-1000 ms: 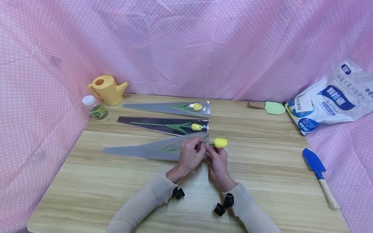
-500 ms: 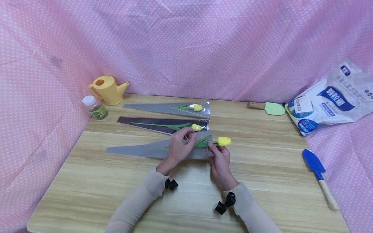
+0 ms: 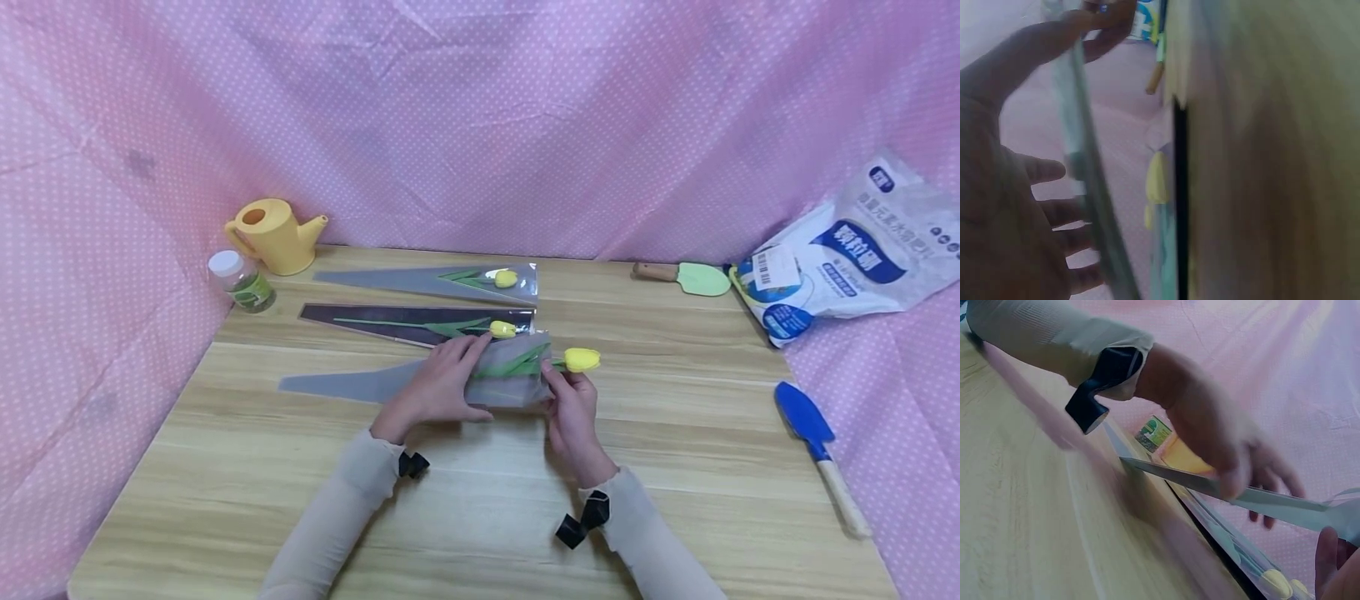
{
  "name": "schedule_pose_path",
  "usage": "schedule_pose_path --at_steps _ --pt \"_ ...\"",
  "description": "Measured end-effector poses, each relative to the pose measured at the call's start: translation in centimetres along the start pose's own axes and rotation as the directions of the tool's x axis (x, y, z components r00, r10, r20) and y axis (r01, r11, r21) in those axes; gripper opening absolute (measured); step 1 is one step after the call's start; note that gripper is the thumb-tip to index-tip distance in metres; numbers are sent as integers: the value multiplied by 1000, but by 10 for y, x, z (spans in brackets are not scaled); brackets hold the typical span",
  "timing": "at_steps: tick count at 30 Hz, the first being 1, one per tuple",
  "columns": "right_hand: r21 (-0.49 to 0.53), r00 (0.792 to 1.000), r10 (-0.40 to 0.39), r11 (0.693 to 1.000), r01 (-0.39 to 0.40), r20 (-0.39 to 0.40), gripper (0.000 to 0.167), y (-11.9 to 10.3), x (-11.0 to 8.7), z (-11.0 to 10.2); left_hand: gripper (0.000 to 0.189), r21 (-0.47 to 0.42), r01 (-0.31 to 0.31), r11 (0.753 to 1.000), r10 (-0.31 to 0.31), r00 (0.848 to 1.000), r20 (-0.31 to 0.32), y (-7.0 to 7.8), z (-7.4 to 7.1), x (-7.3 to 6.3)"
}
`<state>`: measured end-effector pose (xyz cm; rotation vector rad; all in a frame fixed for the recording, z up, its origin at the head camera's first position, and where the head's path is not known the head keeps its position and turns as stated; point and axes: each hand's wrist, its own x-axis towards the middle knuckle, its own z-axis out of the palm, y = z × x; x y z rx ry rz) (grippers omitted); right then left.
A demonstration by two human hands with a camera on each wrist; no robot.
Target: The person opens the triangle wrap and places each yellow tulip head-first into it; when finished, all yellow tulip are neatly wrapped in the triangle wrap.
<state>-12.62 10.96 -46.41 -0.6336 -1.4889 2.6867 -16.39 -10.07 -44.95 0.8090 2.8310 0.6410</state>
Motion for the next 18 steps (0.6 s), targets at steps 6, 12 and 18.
schedule_pose_path --at_steps 6,12,18 --pt "-4 1000 -17 1000 17 10 10 -3 4 0 118 13 26 1000 -26 1000 -6 -1 8 2" --pt "-66 997 -27 997 32 73 20 -12 8 -4 112 -14 47 999 -48 998 -46 -2 8 3" --pt "-141 981 4 990 24 194 13 -30 14 -17 108 -23 43 999 -45 996 -79 -4 7 3"
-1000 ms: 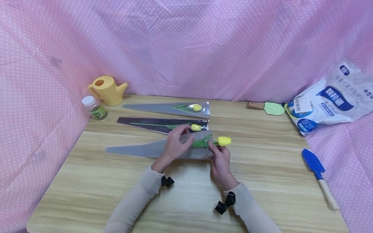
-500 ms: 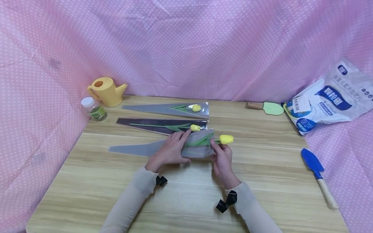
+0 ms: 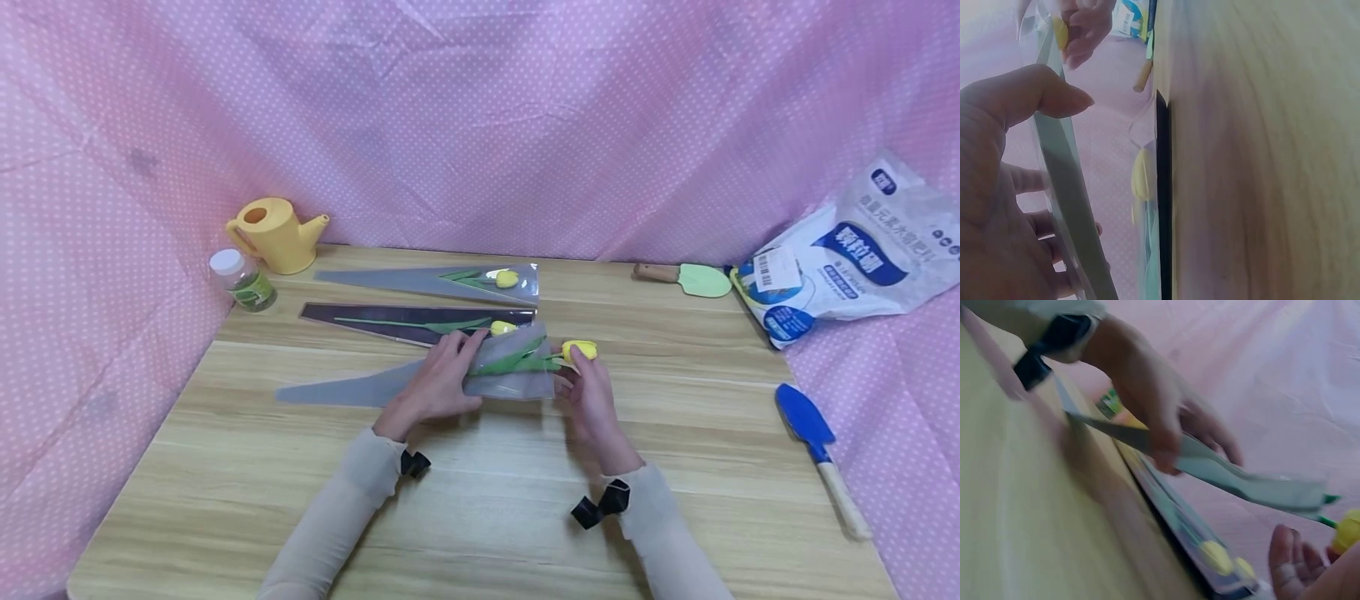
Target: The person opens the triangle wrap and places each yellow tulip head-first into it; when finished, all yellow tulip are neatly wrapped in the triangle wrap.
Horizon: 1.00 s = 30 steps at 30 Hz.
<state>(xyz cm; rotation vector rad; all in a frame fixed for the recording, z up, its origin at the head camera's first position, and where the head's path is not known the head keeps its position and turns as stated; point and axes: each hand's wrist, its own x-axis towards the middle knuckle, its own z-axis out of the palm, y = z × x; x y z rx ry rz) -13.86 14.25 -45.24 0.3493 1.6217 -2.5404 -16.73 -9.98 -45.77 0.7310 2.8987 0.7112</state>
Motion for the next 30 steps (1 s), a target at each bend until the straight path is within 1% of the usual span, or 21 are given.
schedule_pose_path --at_steps 2,4,10,15,21,26,30 --pt "-23 999 -7 1000 8 34 20 -6 1 -6 107 -1 1 1000 -1 1000 -1 0 0 0" --pt "-49 998 -11 999 14 54 23 -11 3 -11 107 -1 4 1000 -4 1000 5 -1 -1 1" --pt "-95 996 -31 995 39 84 20 -22 7 -18 107 8 11 1000 -11 999 40 -2 1 1" --pt "-101 995 -52 993 60 83 18 -22 9 -19 108 26 4 1000 -5 999 42 -2 3 1" --pt "-127 994 -72 989 82 79 22 -19 10 -17 108 35 -15 999 14 1000 17 -2 4 1" --pt "-170 994 -88 981 97 57 25 -18 10 -17 107 19 -10 1000 10 1000 2 -1 3 1" --pt "-188 994 -100 977 105 38 25 -18 9 -16 106 16 -4 1000 4 1000 3 -1 3 2"
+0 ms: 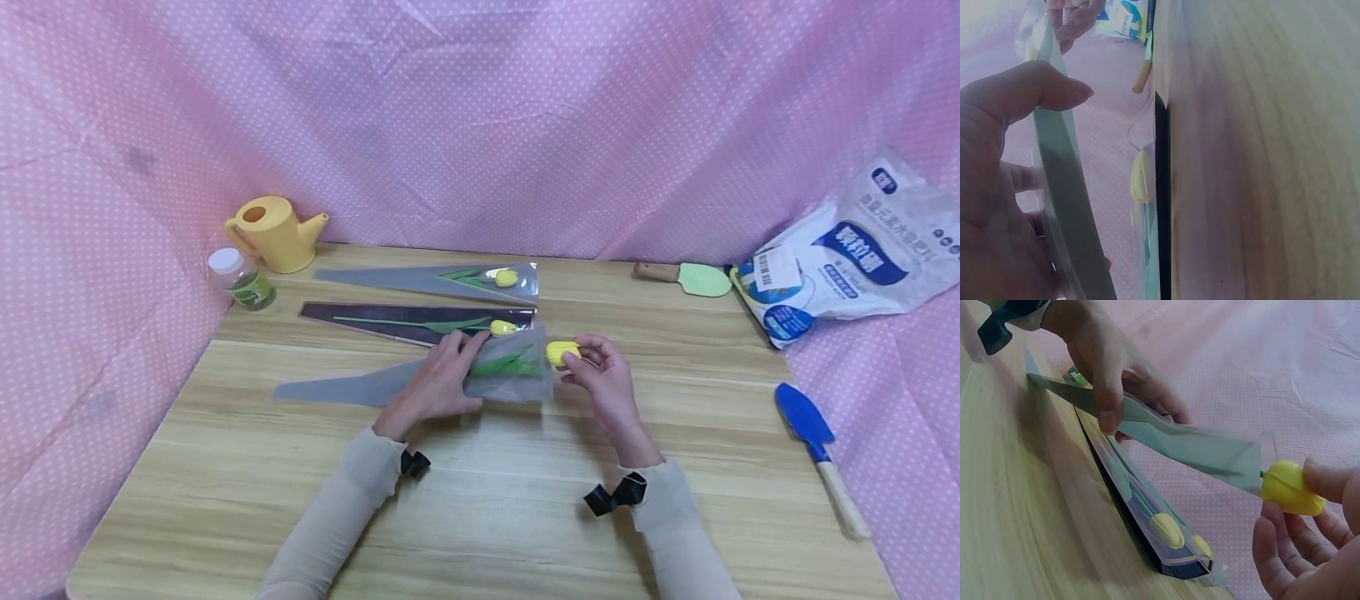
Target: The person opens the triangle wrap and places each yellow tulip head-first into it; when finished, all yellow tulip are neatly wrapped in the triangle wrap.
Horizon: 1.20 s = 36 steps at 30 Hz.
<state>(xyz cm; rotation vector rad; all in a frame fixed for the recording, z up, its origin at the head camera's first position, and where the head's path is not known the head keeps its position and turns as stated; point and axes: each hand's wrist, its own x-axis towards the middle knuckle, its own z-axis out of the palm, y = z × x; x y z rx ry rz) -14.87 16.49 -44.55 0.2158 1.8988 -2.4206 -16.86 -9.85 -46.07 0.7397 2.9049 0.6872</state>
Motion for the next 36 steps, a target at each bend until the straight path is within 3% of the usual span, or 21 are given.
schedule_pose_path --at_steps 10,19,29,36 --pt "-164 996 -63 985 53 -59 15 -2 -1 2 106 16 3 1000 -3 1000 13 1 0 0" --pt "-272 991 -123 957 104 -55 15 -2 -4 3 105 20 -2 1000 2 1000 10 2 -1 0" --pt "-233 977 -207 949 212 47 23 1 -5 3 104 24 -8 1000 8 1000 12 3 -3 0" --pt "-218 978 -179 956 198 104 26 0 -5 0 104 35 -4 999 4 1000 4 2 -4 0"
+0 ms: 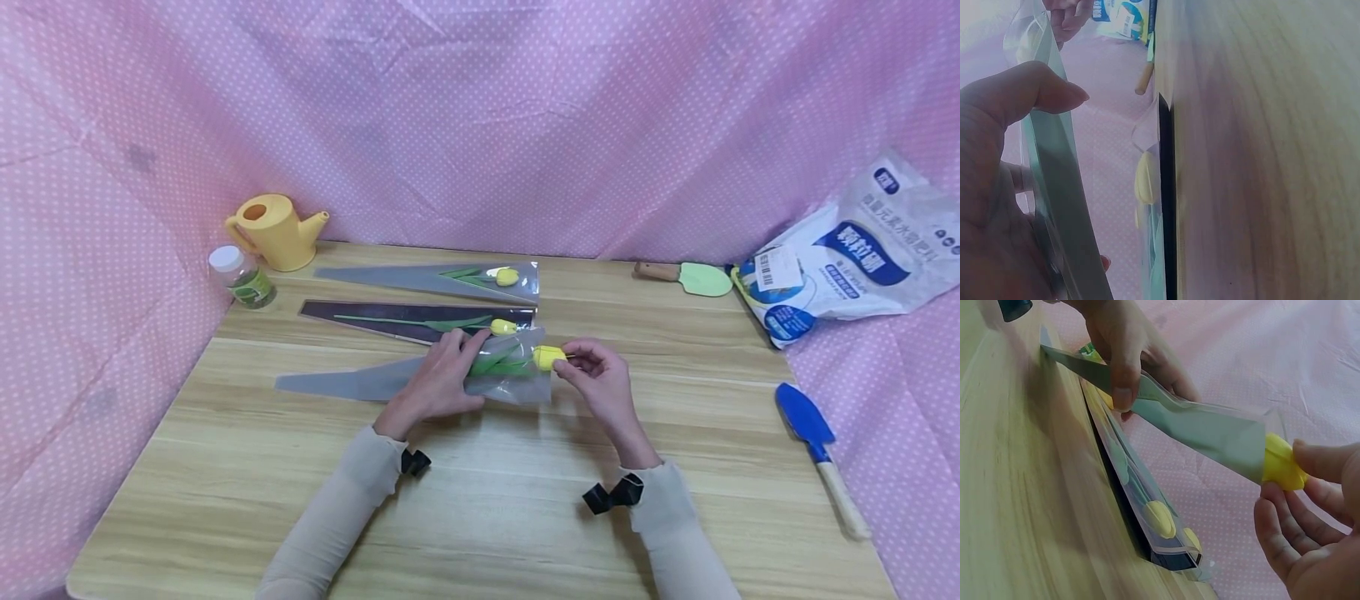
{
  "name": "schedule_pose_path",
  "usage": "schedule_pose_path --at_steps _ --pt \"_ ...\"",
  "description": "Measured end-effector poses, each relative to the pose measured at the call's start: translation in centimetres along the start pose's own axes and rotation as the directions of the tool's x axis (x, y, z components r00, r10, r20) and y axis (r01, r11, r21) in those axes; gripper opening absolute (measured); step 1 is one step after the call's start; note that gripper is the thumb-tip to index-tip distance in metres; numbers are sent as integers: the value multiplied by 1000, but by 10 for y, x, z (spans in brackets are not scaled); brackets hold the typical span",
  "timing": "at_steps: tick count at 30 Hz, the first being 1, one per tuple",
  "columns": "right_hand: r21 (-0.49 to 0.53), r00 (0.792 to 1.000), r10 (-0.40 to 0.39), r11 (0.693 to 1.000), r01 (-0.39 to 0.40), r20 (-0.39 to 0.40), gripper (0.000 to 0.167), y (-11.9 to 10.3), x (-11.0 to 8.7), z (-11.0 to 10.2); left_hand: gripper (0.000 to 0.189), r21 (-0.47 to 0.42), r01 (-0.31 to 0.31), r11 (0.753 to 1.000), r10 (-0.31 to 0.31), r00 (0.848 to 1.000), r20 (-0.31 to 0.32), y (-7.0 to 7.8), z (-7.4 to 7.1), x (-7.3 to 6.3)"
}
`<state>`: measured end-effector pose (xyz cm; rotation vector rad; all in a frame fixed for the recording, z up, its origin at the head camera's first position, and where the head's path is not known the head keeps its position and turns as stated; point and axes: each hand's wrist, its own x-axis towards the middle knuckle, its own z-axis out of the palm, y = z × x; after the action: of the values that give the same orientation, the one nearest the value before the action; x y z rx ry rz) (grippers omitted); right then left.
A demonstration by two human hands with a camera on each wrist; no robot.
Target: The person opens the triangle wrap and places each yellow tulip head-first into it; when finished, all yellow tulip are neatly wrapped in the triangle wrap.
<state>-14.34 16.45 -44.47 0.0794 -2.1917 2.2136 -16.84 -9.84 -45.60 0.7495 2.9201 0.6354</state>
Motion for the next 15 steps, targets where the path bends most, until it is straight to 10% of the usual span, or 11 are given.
schedule_pose_path --at_steps 15 --pt "-190 998 -19 981 31 62 24 4 0 2 104 6 -26 1000 26 1000 -7 2 -2 -1"
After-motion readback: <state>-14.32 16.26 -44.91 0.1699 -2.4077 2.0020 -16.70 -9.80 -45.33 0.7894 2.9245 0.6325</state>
